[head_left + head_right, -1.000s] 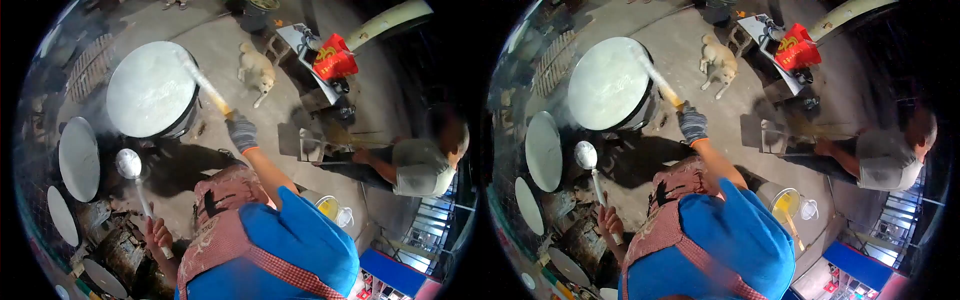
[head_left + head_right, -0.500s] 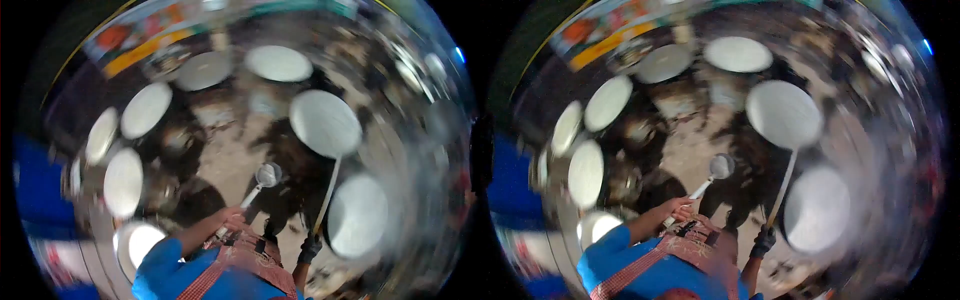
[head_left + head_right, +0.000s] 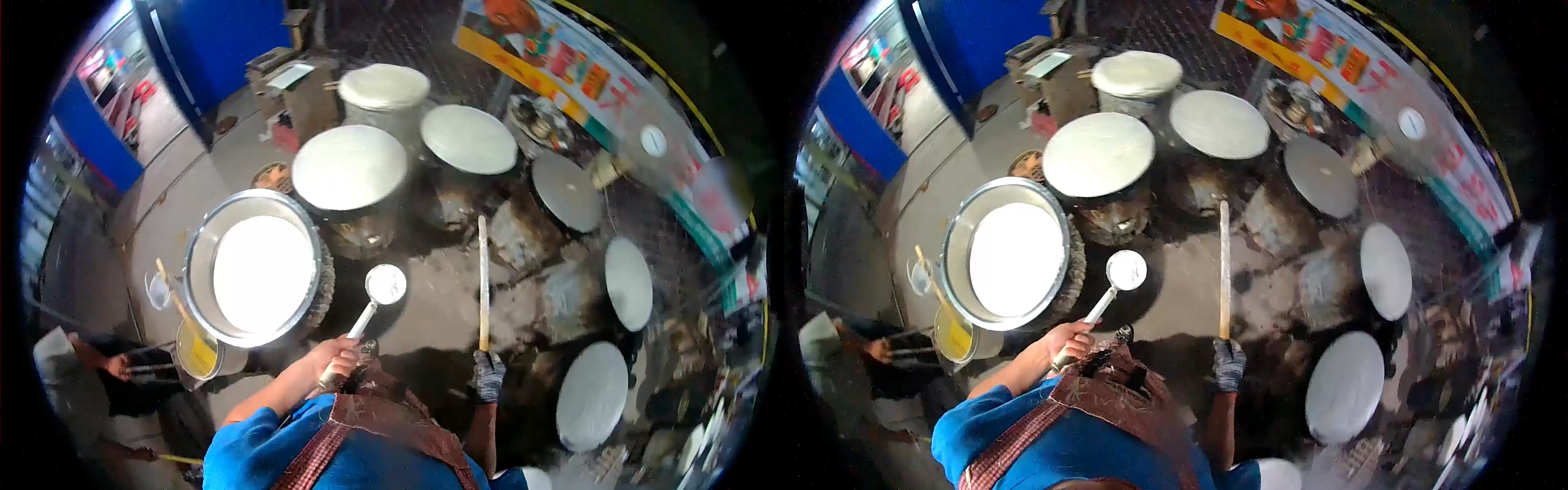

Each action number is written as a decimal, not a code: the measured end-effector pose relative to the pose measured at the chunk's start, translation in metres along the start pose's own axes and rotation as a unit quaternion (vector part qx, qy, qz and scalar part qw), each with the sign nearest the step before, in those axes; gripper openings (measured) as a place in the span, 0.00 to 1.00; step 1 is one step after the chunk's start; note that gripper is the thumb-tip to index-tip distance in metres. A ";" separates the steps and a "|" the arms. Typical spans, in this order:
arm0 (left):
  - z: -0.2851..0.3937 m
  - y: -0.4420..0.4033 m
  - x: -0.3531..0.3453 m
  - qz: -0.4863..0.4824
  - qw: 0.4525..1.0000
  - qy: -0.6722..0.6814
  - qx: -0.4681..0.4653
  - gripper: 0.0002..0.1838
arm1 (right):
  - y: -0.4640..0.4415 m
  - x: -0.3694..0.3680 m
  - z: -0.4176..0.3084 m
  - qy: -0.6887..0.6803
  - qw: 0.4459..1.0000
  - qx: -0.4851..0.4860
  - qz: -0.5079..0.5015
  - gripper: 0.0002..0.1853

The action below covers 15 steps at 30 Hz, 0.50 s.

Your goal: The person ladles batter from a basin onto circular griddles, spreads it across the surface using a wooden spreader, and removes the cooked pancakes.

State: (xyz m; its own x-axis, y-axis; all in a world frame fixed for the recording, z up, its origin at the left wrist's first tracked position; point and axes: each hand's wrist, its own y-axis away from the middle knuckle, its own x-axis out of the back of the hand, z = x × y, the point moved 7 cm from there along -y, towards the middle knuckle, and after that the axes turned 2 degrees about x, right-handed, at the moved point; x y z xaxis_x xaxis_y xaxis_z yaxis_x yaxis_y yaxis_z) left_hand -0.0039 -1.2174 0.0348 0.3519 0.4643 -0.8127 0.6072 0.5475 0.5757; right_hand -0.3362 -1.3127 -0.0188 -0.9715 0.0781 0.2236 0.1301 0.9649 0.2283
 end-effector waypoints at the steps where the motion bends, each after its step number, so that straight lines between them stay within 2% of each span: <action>1: 0.010 0.005 0.006 -0.002 0.999 0.020 -0.025 0.11 | -0.010 -0.024 0.006 -0.062 0.994 -0.077 -0.036 0.05; 3: 0.032 0.012 0.015 -0.006 0.997 0.060 -0.050 0.11 | -0.038 -0.079 0.016 -0.310 0.947 -0.080 -0.039 0.03; 4: 0.042 0.012 0.017 -0.016 0.995 0.074 -0.068 0.12 | -0.045 -0.096 0.002 -0.173 0.983 0.016 -0.064 0.04; 5: 0.055 0.014 0.023 0.017 0.994 0.049 -0.094 0.12 | -0.052 -0.113 0.010 -0.194 0.973 -0.046 -0.112 0.06; 7: 0.073 0.015 0.020 0.032 0.993 0.047 -0.106 0.13 | -0.073 -0.135 0.013 -0.149 0.982 -0.056 -0.106 0.09; 9: 0.087 0.008 0.021 0.035 0.992 0.064 -0.101 0.13 | -0.090 -0.139 0.012 -0.171 0.976 -0.081 -0.111 0.08; 10: 0.092 0.006 0.017 0.074 0.989 0.060 -0.109 0.14 | -0.098 -0.132 0.011 -0.186 0.973 -0.091 -0.099 0.07; 11: 0.097 0.006 0.008 0.077 0.991 0.026 -0.104 0.07 | -0.107 -0.126 0.006 -0.177 0.971 -0.115 -0.109 0.07; 12: 0.102 -0.005 0.001 0.016 0.994 0.067 -0.088 0.06 | -0.119 -0.110 -0.001 -0.174 0.970 -0.135 -0.107 0.06; 14: 0.115 -0.022 0.002 0.052 0.994 0.052 -0.075 0.06 | -0.152 -0.082 0.009 -0.161 0.969 -0.160 -0.098 0.07; 15: 0.122 -0.036 0.016 0.023 0.994 0.084 -0.059 0.08 | -0.183 -0.063 0.035 -0.138 0.976 -0.152 -0.072 0.08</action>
State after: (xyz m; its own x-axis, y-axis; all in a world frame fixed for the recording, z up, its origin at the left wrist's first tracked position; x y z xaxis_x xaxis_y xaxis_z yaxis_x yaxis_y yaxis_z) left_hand 0.0672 -1.3147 -0.0093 0.2464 0.5950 -0.7650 0.5014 0.5973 0.6260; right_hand -0.3061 -1.4851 -0.1081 -0.9950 0.0520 -0.0856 0.0001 0.8553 0.5181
